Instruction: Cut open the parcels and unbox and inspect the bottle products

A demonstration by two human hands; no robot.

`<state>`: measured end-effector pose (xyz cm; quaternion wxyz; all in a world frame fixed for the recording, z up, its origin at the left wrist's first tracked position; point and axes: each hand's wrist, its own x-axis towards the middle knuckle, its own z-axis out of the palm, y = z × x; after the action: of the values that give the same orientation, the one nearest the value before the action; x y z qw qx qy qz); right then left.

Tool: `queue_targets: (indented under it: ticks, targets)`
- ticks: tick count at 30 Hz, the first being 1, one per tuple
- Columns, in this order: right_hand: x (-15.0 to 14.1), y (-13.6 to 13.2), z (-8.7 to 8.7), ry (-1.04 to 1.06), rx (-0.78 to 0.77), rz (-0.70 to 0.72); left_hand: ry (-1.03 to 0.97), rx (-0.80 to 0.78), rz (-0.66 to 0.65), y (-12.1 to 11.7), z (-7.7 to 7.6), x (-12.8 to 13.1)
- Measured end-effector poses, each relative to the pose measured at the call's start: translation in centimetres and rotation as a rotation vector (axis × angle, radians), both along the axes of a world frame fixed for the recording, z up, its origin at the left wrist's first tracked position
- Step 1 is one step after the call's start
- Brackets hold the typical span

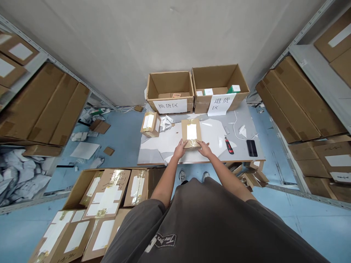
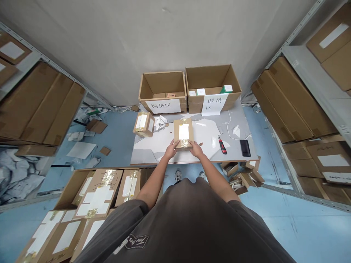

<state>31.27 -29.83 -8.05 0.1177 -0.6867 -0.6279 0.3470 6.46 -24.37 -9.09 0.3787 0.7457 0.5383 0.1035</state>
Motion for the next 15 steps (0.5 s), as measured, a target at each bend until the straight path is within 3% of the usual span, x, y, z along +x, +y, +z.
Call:
queue_targets:
  ticks: [8,15]
  targets:
    - [0.60,-0.08,-0.83,0.090,0.092,-0.037,-0.016,-0.007,0.026,-0.10,-0.17,-0.08]
    - [0.03,-0.30,0.05,0.033,0.058,-0.029,0.019,-0.002,-0.003,-0.48,0.46,0.18]
